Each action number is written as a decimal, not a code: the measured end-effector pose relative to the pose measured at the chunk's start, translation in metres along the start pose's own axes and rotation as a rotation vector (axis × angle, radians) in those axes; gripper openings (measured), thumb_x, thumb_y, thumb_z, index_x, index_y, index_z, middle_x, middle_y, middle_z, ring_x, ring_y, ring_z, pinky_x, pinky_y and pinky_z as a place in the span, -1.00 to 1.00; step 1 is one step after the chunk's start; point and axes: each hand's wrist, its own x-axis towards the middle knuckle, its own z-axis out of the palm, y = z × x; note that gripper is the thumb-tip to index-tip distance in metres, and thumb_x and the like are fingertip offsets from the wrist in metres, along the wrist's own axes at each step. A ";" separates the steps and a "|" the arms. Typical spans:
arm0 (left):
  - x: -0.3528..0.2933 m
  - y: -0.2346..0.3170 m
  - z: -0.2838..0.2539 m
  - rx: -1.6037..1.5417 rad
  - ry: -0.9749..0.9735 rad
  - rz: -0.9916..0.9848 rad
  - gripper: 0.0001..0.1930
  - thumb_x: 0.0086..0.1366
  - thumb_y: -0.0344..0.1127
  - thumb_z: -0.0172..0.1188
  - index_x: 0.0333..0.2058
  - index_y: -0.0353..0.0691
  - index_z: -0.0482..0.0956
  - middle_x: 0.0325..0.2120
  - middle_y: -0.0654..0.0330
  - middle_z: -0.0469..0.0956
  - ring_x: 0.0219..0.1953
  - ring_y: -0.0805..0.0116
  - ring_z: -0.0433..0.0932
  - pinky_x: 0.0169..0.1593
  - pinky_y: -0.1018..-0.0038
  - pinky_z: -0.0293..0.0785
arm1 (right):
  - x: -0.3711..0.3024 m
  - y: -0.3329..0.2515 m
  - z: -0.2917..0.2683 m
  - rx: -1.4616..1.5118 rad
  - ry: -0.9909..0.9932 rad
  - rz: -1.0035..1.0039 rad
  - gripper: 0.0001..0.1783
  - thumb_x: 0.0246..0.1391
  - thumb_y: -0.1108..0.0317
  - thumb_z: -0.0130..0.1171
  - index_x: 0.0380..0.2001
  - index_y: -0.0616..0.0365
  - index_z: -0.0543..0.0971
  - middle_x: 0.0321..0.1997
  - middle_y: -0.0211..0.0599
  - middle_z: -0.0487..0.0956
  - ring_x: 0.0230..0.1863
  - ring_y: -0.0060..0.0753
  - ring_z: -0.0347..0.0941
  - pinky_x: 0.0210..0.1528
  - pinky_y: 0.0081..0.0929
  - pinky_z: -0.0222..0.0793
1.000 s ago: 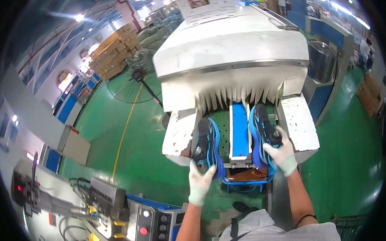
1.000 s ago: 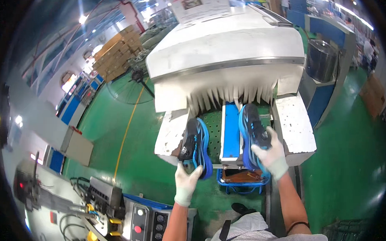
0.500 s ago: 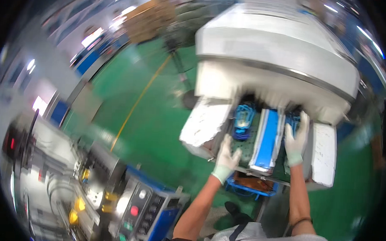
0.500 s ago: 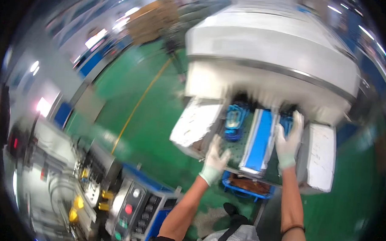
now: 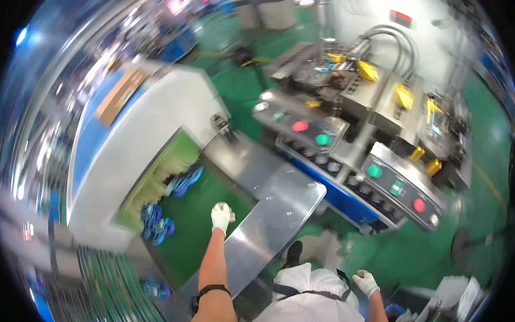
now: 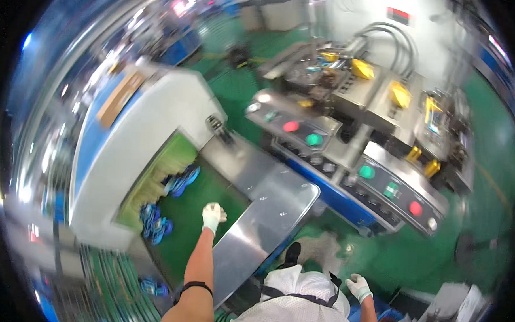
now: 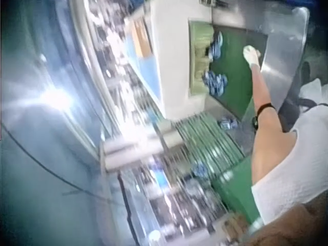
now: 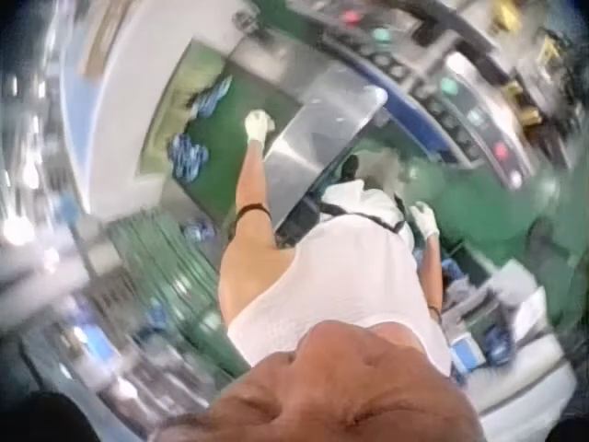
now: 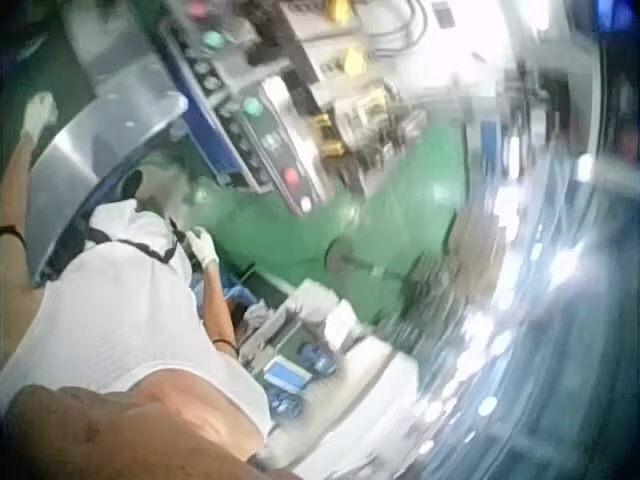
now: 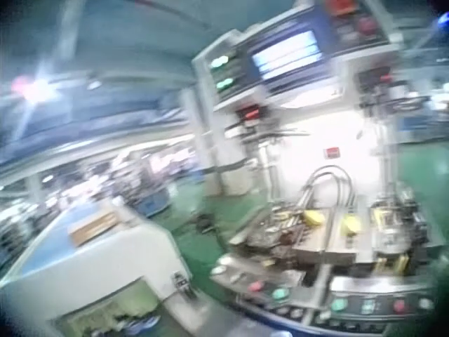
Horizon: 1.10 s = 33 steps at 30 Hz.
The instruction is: The person is placing shoes into various machines for processing, including a heating/steaming tunnel and a sole pressing machine, as part of an assembly line.
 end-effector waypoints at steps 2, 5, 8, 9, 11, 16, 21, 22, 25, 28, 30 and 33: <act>-0.002 -0.012 -0.053 -0.061 0.144 -0.059 -0.77 0.44 -0.29 0.10 -0.09 -0.35 0.52 -0.37 0.10 0.61 -0.50 0.29 0.67 -0.51 0.39 0.67 | 0.021 -0.012 -0.007 -0.258 0.043 0.015 -0.35 0.13 0.20 0.33 0.20 0.40 0.47 0.08 0.03 0.65 0.06 -0.22 0.62 0.11 -0.35 0.54; -0.023 -0.097 -0.127 -0.080 0.215 -0.245 -0.73 0.39 -0.30 0.15 -0.03 -0.35 0.51 -0.34 0.08 0.61 -0.51 0.25 0.68 -0.52 0.34 0.68 | 0.036 -0.056 -0.020 -0.176 -0.018 0.197 -0.37 0.15 0.24 0.30 0.21 0.39 0.46 0.01 -0.04 0.66 -0.10 -0.24 0.65 -0.11 -0.31 0.62; -0.036 -0.173 -0.195 -0.043 0.355 -0.564 -0.40 0.36 -0.26 0.23 0.28 -0.35 0.26 -0.26 -0.02 0.59 -0.46 0.14 0.67 -0.45 0.17 0.71 | 0.071 -0.084 -0.006 -0.114 0.118 0.253 -0.44 0.19 0.31 0.25 0.20 0.35 0.45 -0.09 -0.12 0.65 -0.25 -0.26 0.63 -0.30 -0.29 0.62; -0.035 -0.180 -0.197 -0.087 0.404 -0.627 -0.28 0.36 -0.24 0.26 0.37 -0.35 0.14 -0.17 -0.06 0.56 -0.45 0.15 0.67 -0.44 0.16 0.71 | 0.068 -0.094 -0.010 -0.148 0.137 0.268 -0.44 0.19 0.31 0.25 0.20 0.35 0.45 -0.09 -0.12 0.65 -0.25 -0.26 0.63 -0.30 -0.29 0.62; -0.009 -0.171 -0.206 -0.114 0.550 -0.609 -0.15 0.35 -0.20 0.27 0.43 -0.40 0.01 0.22 -0.31 0.38 0.13 -0.10 0.55 0.02 0.06 0.63 | 0.059 -0.116 -0.016 0.128 0.278 0.313 -0.56 0.18 0.35 0.23 0.10 0.29 0.51 -0.21 -0.23 0.62 -0.30 -0.38 0.58 -0.33 -0.36 0.55; 0.070 -0.169 -0.334 0.310 0.892 -0.024 -0.11 0.38 -0.13 0.29 0.44 -0.43 -0.01 0.33 -0.29 0.19 0.36 -0.11 0.26 0.39 0.16 0.24 | 0.044 -0.155 -0.001 -0.110 0.104 0.360 -0.56 0.15 0.38 0.25 0.05 0.40 0.52 -0.30 -0.21 0.62 -0.41 -0.39 0.56 -0.41 -0.33 0.55; 0.121 -0.173 -0.389 0.678 0.887 -0.116 -0.45 0.38 -0.01 0.27 0.24 -0.12 0.45 0.10 -0.14 0.36 0.14 -0.17 0.44 0.17 0.06 0.43 | 0.057 -0.280 0.051 -0.520 -0.093 0.306 -0.52 0.12 0.28 0.26 0.00 0.45 0.56 -0.26 -0.20 0.66 -0.32 -0.42 0.59 -0.27 -0.42 0.55; 0.127 -0.173 -0.382 0.626 0.887 -0.097 -0.49 0.38 -0.02 0.28 0.20 -0.13 0.48 0.09 -0.12 0.36 0.13 -0.17 0.45 0.16 0.06 0.44 | 0.072 -0.272 0.047 -0.528 -0.055 0.214 -0.53 0.14 0.27 0.28 -0.01 0.44 0.56 -0.24 -0.18 0.67 -0.27 -0.40 0.60 -0.19 -0.44 0.54; 0.111 -0.174 -0.389 0.644 0.883 -0.043 -0.58 0.37 -0.12 0.30 0.09 -0.22 0.54 0.01 -0.12 0.40 0.06 -0.17 0.47 0.16 0.10 0.41 | 0.119 -0.294 0.082 -0.542 -0.043 -0.008 -0.53 0.19 0.28 0.29 0.04 0.43 0.55 -0.08 -0.07 0.69 -0.05 -0.31 0.61 0.04 -0.38 0.52; 0.096 -0.156 -0.390 0.761 0.690 0.026 -0.62 0.34 -0.20 0.31 0.02 -0.30 0.53 -0.08 -0.11 0.45 0.00 -0.15 0.50 0.08 0.11 0.44 | 0.137 -0.346 0.152 -0.323 -0.150 -0.121 -0.49 0.23 0.32 0.27 0.15 0.40 0.48 0.12 0.04 0.62 0.17 -0.24 0.56 0.21 -0.34 0.47; 0.087 -0.135 -0.369 0.770 0.561 0.089 -0.66 0.32 -0.26 0.31 -0.04 -0.34 0.53 -0.10 -0.11 0.46 -0.05 -0.15 0.50 0.03 0.11 0.45 | 0.136 -0.378 0.195 -0.409 -0.263 -0.179 -0.43 0.23 0.31 0.27 0.22 0.39 0.43 0.18 0.09 0.59 0.22 -0.17 0.54 0.26 -0.31 0.44; 0.049 -0.090 -0.312 0.716 0.425 0.224 -0.76 0.26 -0.36 0.32 -0.17 -0.37 0.55 -0.21 -0.08 0.48 -0.16 -0.09 0.51 -0.05 0.14 0.47 | 0.110 -0.440 0.261 -0.706 -0.424 -0.456 -0.27 0.13 0.19 0.34 0.28 0.35 0.38 0.22 0.17 0.54 0.26 0.02 0.50 0.33 -0.24 0.38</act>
